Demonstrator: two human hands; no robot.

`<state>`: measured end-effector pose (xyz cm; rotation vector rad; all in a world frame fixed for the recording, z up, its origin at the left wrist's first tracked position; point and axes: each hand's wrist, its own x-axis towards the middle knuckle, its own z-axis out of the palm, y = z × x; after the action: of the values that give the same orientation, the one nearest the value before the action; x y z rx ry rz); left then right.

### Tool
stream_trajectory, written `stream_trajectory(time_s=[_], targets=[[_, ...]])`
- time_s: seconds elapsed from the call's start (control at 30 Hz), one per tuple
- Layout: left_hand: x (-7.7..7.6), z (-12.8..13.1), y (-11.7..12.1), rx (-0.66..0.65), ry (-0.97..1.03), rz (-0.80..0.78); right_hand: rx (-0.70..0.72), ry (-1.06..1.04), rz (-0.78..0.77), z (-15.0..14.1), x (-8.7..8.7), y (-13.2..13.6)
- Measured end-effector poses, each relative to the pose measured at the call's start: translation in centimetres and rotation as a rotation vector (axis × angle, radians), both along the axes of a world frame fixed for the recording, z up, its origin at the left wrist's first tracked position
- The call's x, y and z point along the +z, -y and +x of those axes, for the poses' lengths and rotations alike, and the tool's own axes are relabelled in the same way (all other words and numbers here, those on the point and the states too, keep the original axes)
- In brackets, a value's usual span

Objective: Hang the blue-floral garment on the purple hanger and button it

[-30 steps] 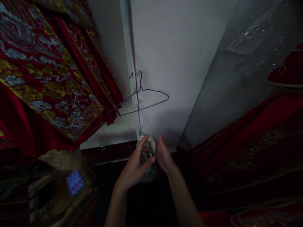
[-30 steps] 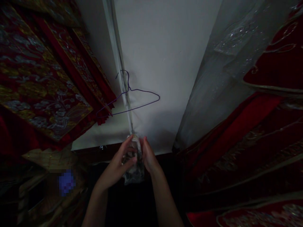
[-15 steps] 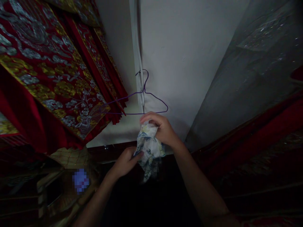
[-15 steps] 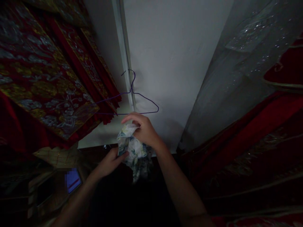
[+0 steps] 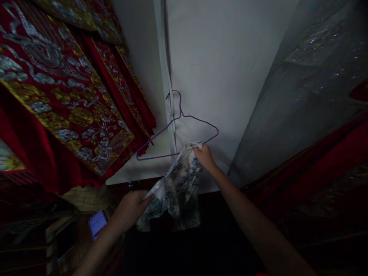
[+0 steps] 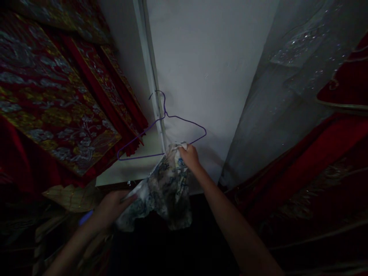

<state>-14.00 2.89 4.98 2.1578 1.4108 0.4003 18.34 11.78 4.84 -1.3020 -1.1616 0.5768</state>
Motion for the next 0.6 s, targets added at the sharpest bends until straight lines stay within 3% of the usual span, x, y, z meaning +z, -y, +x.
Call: stream_trajectory(time_s=[0.07,0.13,0.2,0.3,0.43,0.5,0.6], targets=[[-0.3,-0.9,-1.0,0.014,-0.197,-0.016,0.023,0.087,0.034,1.7,0.2,2.2],[0.3,-1.7,-2.6,0.009,-0.258,0.041,0.067,0.203,0.071,2.9,0.8,4.1],[2.1,-2.1,-4.3,-0.025,-0.194,0.202,0.067,0.287,0.102,3.5,1.6,5.2],[6.6,-1.8,-6.1,-0.139,-0.029,0.477,-0.018,0.309,0.121,3.6,2.4,5.9],[11.9,0.3,-6.1,-0.28,0.126,0.622,0.018,0.204,0.135,2.1,2.2,6.2],[13.2,1.6,-6.1,-0.307,0.14,0.654,0.103,0.121,0.163,0.6,1.7,6.5],[13.5,3.0,-7.7,-0.294,0.178,0.678,0.182,0.034,0.202,-1.9,1.0,7.0]])
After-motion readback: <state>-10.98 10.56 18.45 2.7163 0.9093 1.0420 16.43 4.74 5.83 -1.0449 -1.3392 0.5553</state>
